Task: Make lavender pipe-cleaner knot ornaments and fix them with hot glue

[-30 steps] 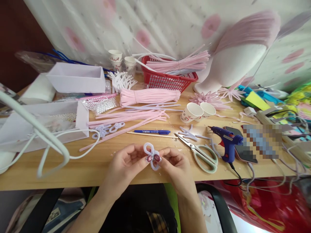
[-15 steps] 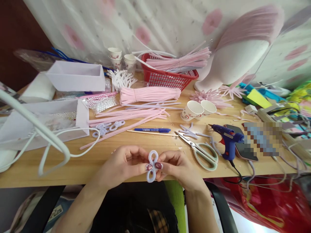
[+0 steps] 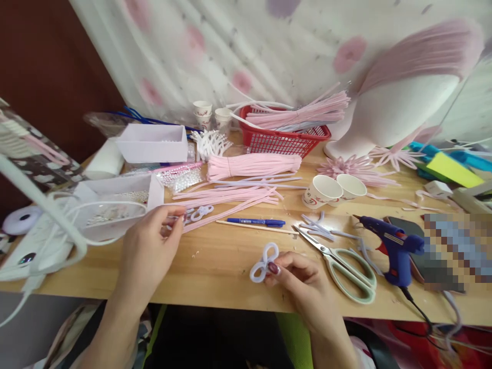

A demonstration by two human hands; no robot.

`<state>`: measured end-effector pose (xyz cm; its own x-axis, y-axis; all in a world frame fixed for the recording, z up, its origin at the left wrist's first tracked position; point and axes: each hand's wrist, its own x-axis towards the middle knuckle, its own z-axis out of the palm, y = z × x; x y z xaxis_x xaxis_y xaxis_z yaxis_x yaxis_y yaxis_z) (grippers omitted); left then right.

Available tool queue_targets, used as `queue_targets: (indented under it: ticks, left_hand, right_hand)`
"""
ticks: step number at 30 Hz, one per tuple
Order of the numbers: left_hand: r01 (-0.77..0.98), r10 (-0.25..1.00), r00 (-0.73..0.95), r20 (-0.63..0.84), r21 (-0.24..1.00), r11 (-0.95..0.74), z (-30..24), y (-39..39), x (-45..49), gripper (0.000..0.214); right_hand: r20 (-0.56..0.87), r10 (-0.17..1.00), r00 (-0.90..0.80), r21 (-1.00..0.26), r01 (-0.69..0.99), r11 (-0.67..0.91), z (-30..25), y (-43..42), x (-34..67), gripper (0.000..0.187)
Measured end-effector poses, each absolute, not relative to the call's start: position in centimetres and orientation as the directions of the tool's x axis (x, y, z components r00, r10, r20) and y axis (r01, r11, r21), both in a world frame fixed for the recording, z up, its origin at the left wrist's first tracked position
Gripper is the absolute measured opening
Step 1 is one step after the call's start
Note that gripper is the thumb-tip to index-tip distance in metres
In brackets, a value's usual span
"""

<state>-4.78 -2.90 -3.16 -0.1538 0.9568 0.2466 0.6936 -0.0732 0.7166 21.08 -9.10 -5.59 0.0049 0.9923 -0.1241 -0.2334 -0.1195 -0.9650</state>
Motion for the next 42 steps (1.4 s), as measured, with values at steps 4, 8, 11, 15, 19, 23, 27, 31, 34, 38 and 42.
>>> queue_targets:
  ticks: [4, 8, 11, 15, 19, 23, 27, 31, 34, 38, 42]
  left_hand:
    - [0.824, 0.946, -0.086, 0.312, 0.556, -0.108, -3.6, -2.1, -5.5, 0.012]
    - [0.850, 0.966, 0.007, 0.257, 0.507, -0.141, -4.6, -0.7, -4.2, 0.019]
    - [0.842, 0.970, 0.012, 0.242, 0.521, -0.140, -5.0, 0.0, -3.6, 0.016]
    - [0.774, 0.971, -0.035, 0.238, 0.621, -0.124, -4.2, -0.2, -3.5, 0.010]
    - [0.308, 0.996, -0.077, 0.056, 0.951, -0.029, -2.8, -2.3, -2.2, 0.011]
    - [0.116, 0.966, 0.258, -0.005, 0.993, -0.026, -2.4, -4.4, 0.6, 0.008]
    - [0.120, 0.970, 0.235, -0.065, 0.992, 0.037, -3.3, -4.8, 2.2, 0.007]
    - [0.053, 0.969, 0.216, -0.119, 0.993, 0.110, -3.8, -4.3, 2.2, 0.006]
    - [-0.013, 0.956, 0.273, -0.103, 0.994, 0.111, -3.5, -4.1, 1.9, 0.002]
    - [-0.028, 0.946, 0.303, -0.112, 0.992, 0.127, -3.1, -4.1, 1.7, 0.003]
    - [-0.023, 0.930, 0.331, -0.162, 0.983, 0.180, -3.2, -3.8, 1.6, 0.002]
  right_hand:
    - [-0.097, 0.992, 0.076, -0.980, -0.179, -0.082, -5.9, -8.9, 21.2, 0.023]
    - [-0.064, 0.992, 0.112, -0.986, -0.157, -0.046, -5.8, -8.8, 21.0, 0.022]
    - [-0.031, 0.992, 0.120, -0.991, -0.131, -0.015, -5.9, -8.9, 20.9, 0.022]
    - [-0.034, 0.992, 0.122, -0.990, -0.139, -0.017, -6.6, -9.0, 20.6, 0.020]
    - [-0.091, 0.984, 0.155, -0.972, -0.227, -0.054, -6.6, -8.9, 19.8, 0.021]
    - [-0.125, 0.979, 0.163, -0.954, -0.290, -0.074, -6.0, -8.7, 19.0, 0.022]
    - [-0.118, 0.982, 0.146, -0.958, -0.278, -0.074, -6.0, -8.9, 18.7, 0.020]
    - [-0.115, 0.970, 0.213, -0.948, -0.314, -0.044, -6.1, -9.0, 18.3, 0.019]
    - [-0.123, 0.970, 0.207, -0.945, -0.324, -0.051, -5.8, -8.8, 18.1, 0.018]
    - [-0.143, 0.970, 0.199, -0.943, -0.325, -0.073, -5.5, -8.7, 18.0, 0.017]
    - [-0.162, 0.968, 0.193, -0.941, -0.327, -0.092, -5.6, -8.6, 18.0, 0.017]
